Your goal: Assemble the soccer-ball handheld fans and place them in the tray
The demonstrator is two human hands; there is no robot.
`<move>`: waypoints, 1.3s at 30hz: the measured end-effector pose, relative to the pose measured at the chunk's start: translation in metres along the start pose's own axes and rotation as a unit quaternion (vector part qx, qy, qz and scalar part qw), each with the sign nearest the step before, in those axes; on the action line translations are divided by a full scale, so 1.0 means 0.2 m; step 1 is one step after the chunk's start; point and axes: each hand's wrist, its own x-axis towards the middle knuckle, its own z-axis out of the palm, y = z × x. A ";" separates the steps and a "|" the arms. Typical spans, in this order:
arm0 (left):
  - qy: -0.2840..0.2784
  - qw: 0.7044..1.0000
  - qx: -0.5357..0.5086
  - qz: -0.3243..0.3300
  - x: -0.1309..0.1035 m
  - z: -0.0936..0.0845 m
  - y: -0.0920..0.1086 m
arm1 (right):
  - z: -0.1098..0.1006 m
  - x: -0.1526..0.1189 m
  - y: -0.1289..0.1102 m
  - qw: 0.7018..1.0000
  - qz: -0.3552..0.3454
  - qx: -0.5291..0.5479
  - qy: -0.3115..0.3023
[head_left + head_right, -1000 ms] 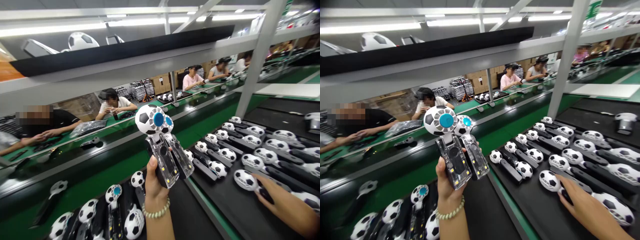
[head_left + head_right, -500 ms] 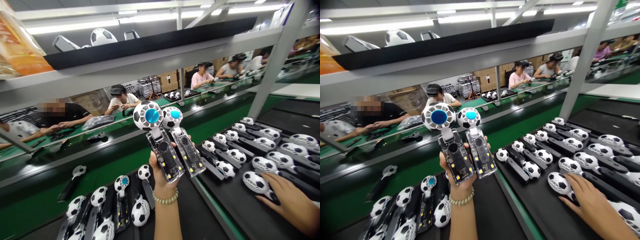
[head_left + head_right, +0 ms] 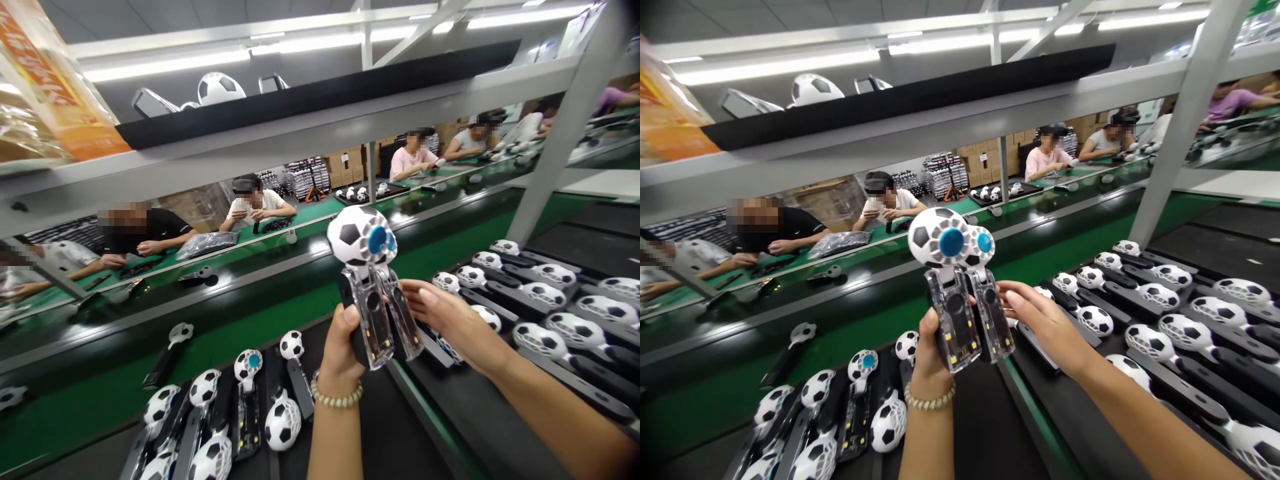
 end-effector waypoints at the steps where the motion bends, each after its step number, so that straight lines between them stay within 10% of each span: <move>1: 0.001 1.000 0.014 -0.001 0.00 0.00 0.00 | 0.04 0.04 -0.02 0.999 0.006 0.040 -0.014; 12: 0.094 0.987 0.115 0.062 0.00 0.10 -0.01 | 0.03 0.29 0.15 0.930 0.147 0.336 -0.024; 21: 0.195 0.976 -0.021 0.092 0.10 0.03 -0.05 | -0.10 0.34 0.16 0.724 0.183 0.639 -0.185; 29: 0.148 0.986 -0.072 -0.001 0.16 0.04 -0.08 | -0.06 0.34 0.20 0.685 0.163 0.678 -0.209; 39: 0.294 0.955 -0.018 -0.038 0.20 0.01 -0.14 | -0.02 0.36 0.22 0.621 0.216 0.733 -0.178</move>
